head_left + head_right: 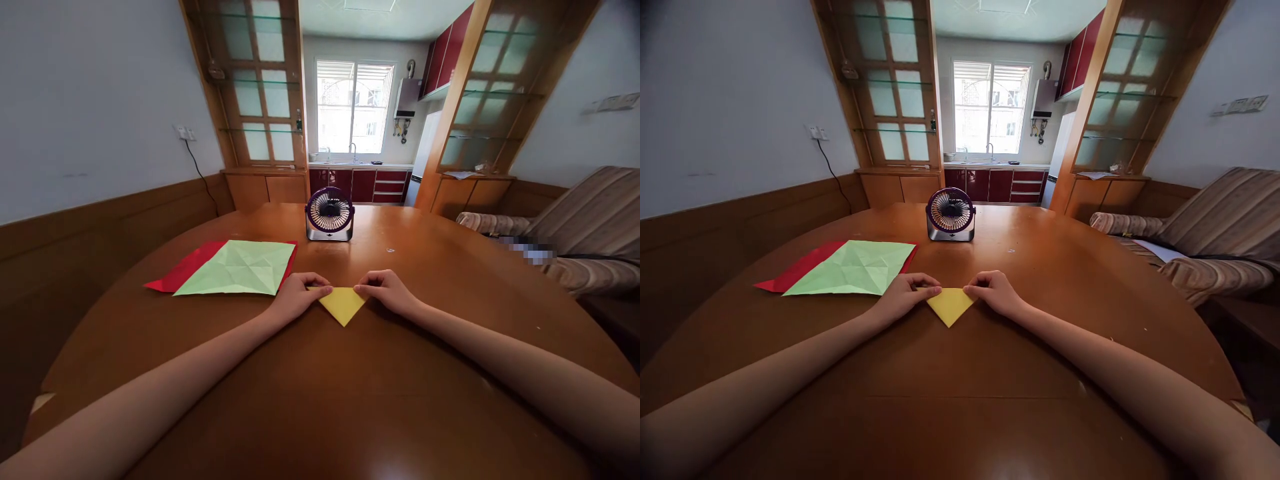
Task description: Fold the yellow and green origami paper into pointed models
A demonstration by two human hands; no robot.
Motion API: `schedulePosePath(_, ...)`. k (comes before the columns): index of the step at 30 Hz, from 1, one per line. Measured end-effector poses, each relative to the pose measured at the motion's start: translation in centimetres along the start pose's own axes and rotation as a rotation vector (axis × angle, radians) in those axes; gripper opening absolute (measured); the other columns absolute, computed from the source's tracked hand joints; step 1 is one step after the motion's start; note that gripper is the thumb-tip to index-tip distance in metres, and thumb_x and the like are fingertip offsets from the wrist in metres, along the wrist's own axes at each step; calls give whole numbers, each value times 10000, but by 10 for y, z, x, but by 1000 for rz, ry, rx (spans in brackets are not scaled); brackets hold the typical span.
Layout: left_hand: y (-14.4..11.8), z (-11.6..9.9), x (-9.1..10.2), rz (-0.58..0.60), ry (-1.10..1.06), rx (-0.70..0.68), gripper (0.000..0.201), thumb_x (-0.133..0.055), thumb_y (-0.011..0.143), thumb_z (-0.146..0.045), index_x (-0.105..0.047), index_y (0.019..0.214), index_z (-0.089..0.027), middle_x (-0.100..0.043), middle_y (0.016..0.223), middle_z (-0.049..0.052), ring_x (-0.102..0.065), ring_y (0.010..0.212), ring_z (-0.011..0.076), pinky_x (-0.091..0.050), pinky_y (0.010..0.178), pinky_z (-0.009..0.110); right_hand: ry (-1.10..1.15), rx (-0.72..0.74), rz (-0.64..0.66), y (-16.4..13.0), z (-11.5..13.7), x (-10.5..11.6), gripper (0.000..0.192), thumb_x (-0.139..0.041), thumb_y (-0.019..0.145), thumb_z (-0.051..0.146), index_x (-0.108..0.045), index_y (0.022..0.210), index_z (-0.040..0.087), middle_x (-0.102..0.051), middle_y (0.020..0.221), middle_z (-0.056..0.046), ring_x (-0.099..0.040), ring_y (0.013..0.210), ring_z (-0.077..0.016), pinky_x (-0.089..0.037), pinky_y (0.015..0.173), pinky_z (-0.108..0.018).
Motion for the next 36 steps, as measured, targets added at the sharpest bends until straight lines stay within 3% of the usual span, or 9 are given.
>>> schedulePosePath(5, 4, 3, 1, 15, 213, -50, 223, -586, 835, -356, -760, 862, -219, -728, 886, 48, -618, 882, 233, -450, 803, 346, -233, 84, 2, 4, -2, -4, 204, -627, 786, 324, -690, 711, 145, -677, 699, -31, -572, 659, -149, -419, 619, -267)
schedulePosePath(10, -2, -14, 0, -49, 500, -208, 180, -573, 857, -256, -746, 826, -214, -633, 915, 67, -564, 908, 229, -438, 825, 367, -359, 158, -30, 1, 6, -4, 166, -609, 805, 280, -696, 741, 155, -697, 742, -43, -600, 680, -158, -434, 627, -265)
schedulePosePath(14, -10, -30, -12, -19, 627, -367, 215, -533, 893, -196, -733, 973, -202, -636, 998, 93, -571, 960, 248, -445, 854, 404, -380, 168, -28, 1, 9, -5, 140, -609, 806, 261, -701, 765, 164, -712, 768, -46, -621, 692, -161, -444, 635, -261)
schedulePosePath(19, -16, -38, -39, 247, 491, -522, 400, -452, 901, -98, -647, 1213, -257, -571, 1348, 70, -505, 1258, 242, -378, 1057, 452, -368, 171, -12, 1, 8, -6, 134, -602, 816, 240, -711, 815, 161, -724, 804, -47, -635, 723, -168, -457, 672, -273)
schedulePosePath(23, -20, -28, -56, 486, 392, -435, 610, -415, 810, 2, -522, 1357, -248, -439, 1468, 37, -376, 1383, 190, -293, 1157, 408, -353, 194, -6, 0, 9, -6, 146, -592, 826, 244, -712, 821, 162, -725, 818, -49, -638, 732, -173, -466, 681, -278)
schedulePosePath(26, -24, -25, -57, 504, 441, -373, 604, -439, 852, -71, -417, 1434, -233, -325, 1524, 43, -265, 1431, 207, -195, 1194, 432, -372, 209, -11, 0, 8, -6, 157, -582, 837, 251, -707, 822, 157, -718, 818, -53, -630, 728, -171, -464, 679, -280)
schedulePosePath(29, -34, -29, -59, 533, 490, -383, 578, -496, 933, -311, -334, 1480, -217, -227, 1556, 71, -174, 1454, 248, -130, 1200, 448, -389, 229, -7, 0, 8, -6, 156, -571, 849, 252, -696, 822, 164, -707, 808, -50, -624, 724, -165, -461, 674, -277)
schedulePosePath(32, -40, -30, -62, 576, 532, -398, 763, -530, 893, -553, -250, 1512, -205, -145, 1574, 96, -94, 1463, 278, -90, 1201, 449, -398, 248, -11, -1, 10, -6, 159, -556, 862, 246, -687, 816, 167, -698, 798, -49, -618, 718, -163, -462, 674, -279)
schedulePosePath(36, -42, -28, -63, 622, 550, -405, 857, -531, 855, -637, -197, 1524, -217, -86, 1583, 102, -46, 1466, 288, -67, 1199, 454, -420, 250, -3, -2, 12, -6, 159, -543, 871, 222, -677, 817, 157, -687, 797, -58, -612, 720, -170, -462, 679, -292)
Point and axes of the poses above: each hand's wrist, its own y-axis towards the middle knuckle, its own x-axis out of the back of the hand, z = x × y, the point moved 10 cm from there along y, towards the middle knuckle
